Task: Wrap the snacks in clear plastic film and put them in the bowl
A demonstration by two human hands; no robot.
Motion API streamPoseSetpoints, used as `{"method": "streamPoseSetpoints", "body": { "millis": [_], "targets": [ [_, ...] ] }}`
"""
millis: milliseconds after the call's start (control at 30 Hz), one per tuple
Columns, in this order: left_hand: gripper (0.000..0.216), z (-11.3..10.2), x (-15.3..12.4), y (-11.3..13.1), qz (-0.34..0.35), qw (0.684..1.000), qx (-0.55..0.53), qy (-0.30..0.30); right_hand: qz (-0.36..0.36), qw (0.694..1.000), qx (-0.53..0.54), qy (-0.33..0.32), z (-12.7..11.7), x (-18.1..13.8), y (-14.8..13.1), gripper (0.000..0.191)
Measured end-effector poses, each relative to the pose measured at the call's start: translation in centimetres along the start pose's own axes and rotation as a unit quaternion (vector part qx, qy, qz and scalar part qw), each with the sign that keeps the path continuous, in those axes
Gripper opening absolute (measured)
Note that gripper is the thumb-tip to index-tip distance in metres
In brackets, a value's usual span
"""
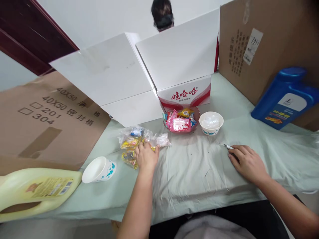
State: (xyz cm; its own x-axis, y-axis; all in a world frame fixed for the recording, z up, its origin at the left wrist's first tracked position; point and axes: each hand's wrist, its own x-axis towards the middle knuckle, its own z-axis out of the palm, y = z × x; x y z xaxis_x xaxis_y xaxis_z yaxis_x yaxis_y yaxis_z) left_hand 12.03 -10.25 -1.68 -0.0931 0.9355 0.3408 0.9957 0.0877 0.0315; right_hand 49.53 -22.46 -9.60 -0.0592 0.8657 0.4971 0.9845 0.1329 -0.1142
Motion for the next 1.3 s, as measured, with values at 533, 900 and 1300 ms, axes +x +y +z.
{"method": "streamPoseSetpoints", "body": {
  "millis": [533,900,1300],
  "targets": [
    [0.017,2.0,-5.2,3.2,0.338,0.896,-0.284,0.049,0.003,0.99,0.134,0.033,-1.0,0.6,-1.1,0.023],
    [0.014,2.7,-10.1,5.0,0.327,0.85,-0.413,0.011,-0.178,0.947,0.243,-0.108,-1.5,4.1,-10.5,0.029],
    [0.018,2.9,-9.8,5.1,0.234,0.854,-0.463,0.024,0.002,0.995,0.095,-0.024,-1.8,2.4,-2.7,0.02]
  ]
}}
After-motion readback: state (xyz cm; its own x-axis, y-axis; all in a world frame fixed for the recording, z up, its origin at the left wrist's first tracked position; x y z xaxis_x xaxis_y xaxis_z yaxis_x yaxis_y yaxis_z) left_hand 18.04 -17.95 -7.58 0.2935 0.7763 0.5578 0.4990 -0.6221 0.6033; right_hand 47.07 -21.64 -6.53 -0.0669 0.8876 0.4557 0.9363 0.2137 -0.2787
